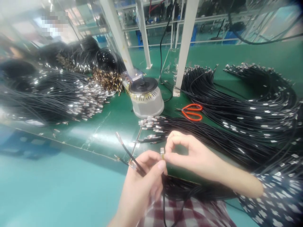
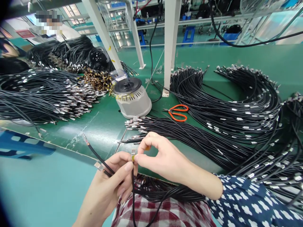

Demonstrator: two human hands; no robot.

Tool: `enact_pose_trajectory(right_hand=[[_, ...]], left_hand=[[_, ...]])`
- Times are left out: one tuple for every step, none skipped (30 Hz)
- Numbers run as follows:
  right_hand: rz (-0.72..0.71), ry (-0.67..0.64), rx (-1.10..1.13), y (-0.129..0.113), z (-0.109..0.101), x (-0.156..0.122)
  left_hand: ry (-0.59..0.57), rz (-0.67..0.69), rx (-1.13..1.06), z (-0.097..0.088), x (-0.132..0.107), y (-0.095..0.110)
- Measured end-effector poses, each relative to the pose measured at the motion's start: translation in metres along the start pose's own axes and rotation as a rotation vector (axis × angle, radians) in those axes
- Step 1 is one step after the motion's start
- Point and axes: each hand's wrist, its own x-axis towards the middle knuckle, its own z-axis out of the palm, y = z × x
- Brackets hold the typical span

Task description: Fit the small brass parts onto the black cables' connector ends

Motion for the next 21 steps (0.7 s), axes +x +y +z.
enact_pose_trajectory(right_hand=[[0.006,0.016,-0.002,0.0003,0.0015,-0.0004],[0.01,0.027,-0.004,0.0007,0.0026,-0.0007],[0.011,0.034,-0.006,0.0012,0.0031,-0.001],[0.01,0.032,-0.006,0.0016,0.0031,-0.0012],[0.01,0.023,-0.004,0.0019,0.0026,-0.0013],[0.012,0.011,0.002,0.0021,0.0018,-0.0014],[0.014,-0.001,0.007,0.0021,0.0008,-0.0015],[0.016,-0.011,0.009,0.002,-0.0003,-0.0015],[0.02,-0.018,0.01,0.0017,-0.0013,-0.0015],[0.023,-0.024,0.013,0.0013,-0.0021,-0.0014],[0.025,-0.028,0.015,0.0009,-0.0028,-0.0011],[0.026,-0.031,0.018,0.0004,-0.0032,-0.0008],[0.028,-0.033,0.02,-0.0001,-0.0034,-0.0004],[0.03,-0.034,0.019,-0.0005,-0.0034,0.0],[0.031,-0.033,0.018,-0.0009,-0.0032,0.0004],[0.029,-0.031,0.013,-0.0012,-0.0029,0.0006],[0.025,-0.027,0.007,-0.0013,-0.0024,0.0007],[0.021,-0.023,0.002,-0.0014,-0.0019,0.0007],[0.018,-0.019,-0.002,-0.0013,-0.0013,0.0007],[0.016,-0.015,-0.004,-0.001,-0.0007,0.0007],[0.016,-0.011,-0.006,-0.0008,-0.0003,0.0007]], left_hand=[[-0.002,0.007,0.005,-0.0002,0.0008,-0.0004],[-0.001,0.013,0.004,-0.0006,0.0017,-0.0009],[0.002,0.018,0.0,-0.0009,0.0027,-0.0013],[0.007,0.024,-0.008,-0.0013,0.0037,-0.0018],[0.012,0.029,-0.02,-0.0016,0.0045,-0.0022],[0.017,0.035,-0.029,-0.0019,0.0052,-0.0026],[0.019,0.041,-0.036,-0.002,0.0057,-0.003],[0.021,0.049,-0.04,-0.0022,0.006,-0.0034],[0.024,0.056,-0.044,-0.0024,0.0063,-0.0039],[0.025,0.065,-0.051,-0.0025,0.0065,-0.0044],[0.023,0.071,-0.06,-0.0026,0.0066,-0.0049],[0.02,0.072,-0.071,-0.0027,0.0067,-0.0052],[0.011,0.069,-0.082,-0.0028,0.0068,-0.0052],[0.001,0.059,-0.091,-0.0027,0.0067,-0.0049],[-0.011,0.043,-0.095,-0.0025,0.0065,-0.0044],[-0.019,0.028,-0.094,-0.0022,0.0063,-0.0035],[-0.022,0.017,-0.088,-0.0019,0.0061,-0.0024],[-0.019,0.009,-0.08,-0.0018,0.0059,-0.0013],[-0.014,0.0,-0.071,-0.0017,0.006,-0.0003],[-0.008,-0.009,-0.065,-0.0019,0.0063,0.0007],[-0.001,-0.017,-0.062,-0.0023,0.007,0.0014]])
